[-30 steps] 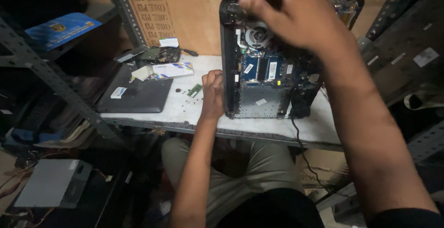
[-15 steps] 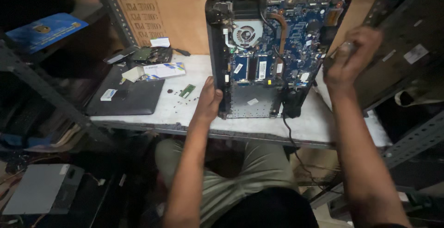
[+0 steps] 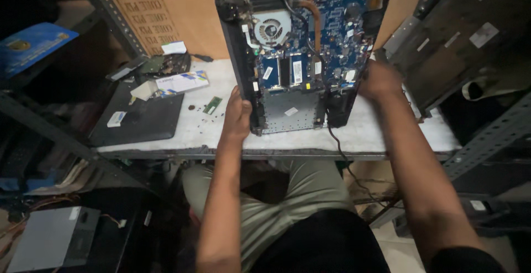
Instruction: The person works on a disassembled laptop placed on a metal shelf. They repeatedly plug and unplug the power adapter, rotate the laptop to access different sides, and use a screwdriver to adjust components on the motherboard.
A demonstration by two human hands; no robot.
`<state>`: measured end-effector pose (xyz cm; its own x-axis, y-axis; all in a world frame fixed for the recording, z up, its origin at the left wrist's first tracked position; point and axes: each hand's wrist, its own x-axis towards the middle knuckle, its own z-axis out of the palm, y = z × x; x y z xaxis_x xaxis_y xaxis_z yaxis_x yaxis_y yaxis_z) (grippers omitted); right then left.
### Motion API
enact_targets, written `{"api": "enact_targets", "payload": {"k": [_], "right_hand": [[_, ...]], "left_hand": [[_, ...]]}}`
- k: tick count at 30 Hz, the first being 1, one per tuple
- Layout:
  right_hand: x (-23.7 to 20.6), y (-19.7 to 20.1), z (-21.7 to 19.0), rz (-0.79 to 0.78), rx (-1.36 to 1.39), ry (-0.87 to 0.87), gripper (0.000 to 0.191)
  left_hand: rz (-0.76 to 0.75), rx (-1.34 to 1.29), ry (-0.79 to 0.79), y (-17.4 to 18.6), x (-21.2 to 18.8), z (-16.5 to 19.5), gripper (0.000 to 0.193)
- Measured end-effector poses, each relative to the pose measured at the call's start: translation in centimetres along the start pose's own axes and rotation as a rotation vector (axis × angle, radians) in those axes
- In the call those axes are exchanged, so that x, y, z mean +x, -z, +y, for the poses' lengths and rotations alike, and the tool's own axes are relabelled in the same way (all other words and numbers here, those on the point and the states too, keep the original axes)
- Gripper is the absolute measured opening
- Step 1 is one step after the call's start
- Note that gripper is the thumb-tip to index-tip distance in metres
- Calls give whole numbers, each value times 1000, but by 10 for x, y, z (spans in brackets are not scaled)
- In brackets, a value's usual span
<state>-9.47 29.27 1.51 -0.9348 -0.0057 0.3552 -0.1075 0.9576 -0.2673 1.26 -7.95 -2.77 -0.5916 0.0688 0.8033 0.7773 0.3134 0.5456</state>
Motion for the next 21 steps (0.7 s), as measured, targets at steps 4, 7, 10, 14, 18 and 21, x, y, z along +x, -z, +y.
{"api": "enact_targets", "payload": {"k": [4, 7, 10, 14, 18, 21], "right_hand": [[-3, 3, -8, -93, -55, -132, 44], [-3, 3, -10, -77, -118, -134, 43], [-1, 2, -9, -61, -173, -127, 47], [-1, -1, -5, -33, -125, -125, 47], [-2, 0, 0, -51, -94, -136, 43], [-5, 3, 0, 46, -74, -103, 44]], "left_hand": [[2, 38, -40, 4, -2, -2, 89], [16, 55, 4, 6, -2, -6, 90], [-8, 82, -29, 6, -1, -7, 89], [-1, 100, -24, 5, -1, -7, 89], [1, 109, -45, 4, -2, -3, 86], [-1, 107, -47, 5, -1, 1, 86]]}}
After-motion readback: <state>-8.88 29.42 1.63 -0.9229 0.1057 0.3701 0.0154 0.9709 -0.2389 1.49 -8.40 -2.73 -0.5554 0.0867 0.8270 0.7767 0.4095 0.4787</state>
